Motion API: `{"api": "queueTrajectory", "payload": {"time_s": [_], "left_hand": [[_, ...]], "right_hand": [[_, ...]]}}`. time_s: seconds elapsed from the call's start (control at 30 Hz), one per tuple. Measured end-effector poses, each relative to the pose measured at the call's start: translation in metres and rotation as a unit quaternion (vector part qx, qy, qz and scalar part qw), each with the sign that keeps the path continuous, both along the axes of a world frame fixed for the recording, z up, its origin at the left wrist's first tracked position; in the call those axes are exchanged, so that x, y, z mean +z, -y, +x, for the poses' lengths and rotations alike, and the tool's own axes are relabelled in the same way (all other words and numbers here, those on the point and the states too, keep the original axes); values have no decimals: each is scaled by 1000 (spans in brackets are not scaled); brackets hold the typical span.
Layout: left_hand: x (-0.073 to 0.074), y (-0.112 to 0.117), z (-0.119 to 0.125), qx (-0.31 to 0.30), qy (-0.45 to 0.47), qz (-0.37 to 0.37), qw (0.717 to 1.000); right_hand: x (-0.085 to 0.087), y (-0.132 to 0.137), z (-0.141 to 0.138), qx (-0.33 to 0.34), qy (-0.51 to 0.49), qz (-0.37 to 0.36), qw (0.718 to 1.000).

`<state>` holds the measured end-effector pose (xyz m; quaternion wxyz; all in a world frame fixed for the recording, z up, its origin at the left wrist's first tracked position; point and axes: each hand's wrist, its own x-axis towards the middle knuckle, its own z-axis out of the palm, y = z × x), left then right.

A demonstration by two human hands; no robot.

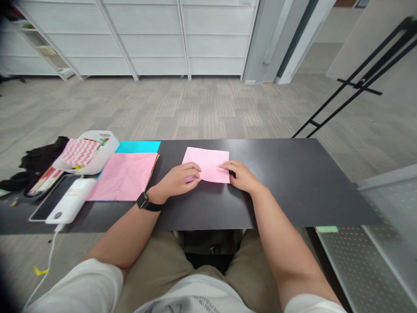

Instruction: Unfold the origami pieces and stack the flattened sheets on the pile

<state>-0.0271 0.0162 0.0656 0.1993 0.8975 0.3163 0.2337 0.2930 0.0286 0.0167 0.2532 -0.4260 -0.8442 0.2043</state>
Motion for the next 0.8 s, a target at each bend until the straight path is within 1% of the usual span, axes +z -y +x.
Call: {"api": "queueTrajectory", "payload": {"time_s": [0.07, 0.13, 0.23, 0.33, 0.43, 0.53, 0.6, 0.67, 0.8], "left_hand": [[2, 0, 0, 14, 8, 11, 1000], [4, 1, -1, 12, 16, 10, 1000], [5, -1, -6, 5, 16, 4, 1000], [3, -8, -16, 25, 11, 1, 1000], [0, -16, -25, 34, 9, -13, 999], [-5, -21, -27, 23, 15, -8, 1000], [-8, -23, -25, 21, 19, 12, 1000], [-12, -25, -22, 29, 17, 30, 999], [-18, -29, -21, 39, 2, 31, 999]], "right_hand": [[2, 1, -3, 1, 3, 13, 1000], [4, 2, -6, -11, 6, 24, 1000], [6, 1, -3, -52, -10, 42, 998], [8, 0, 8, -104, -44, 48, 992], [10, -2, 17, -129, -71, 42, 988], [11, -4, 20, -147, -91, 43, 984], [12, -3, 19, -142, -99, 40, 984], [12, -2, 17, -123, -108, 35, 986], [10, 0, 15, -86, -108, 30, 990]]}}
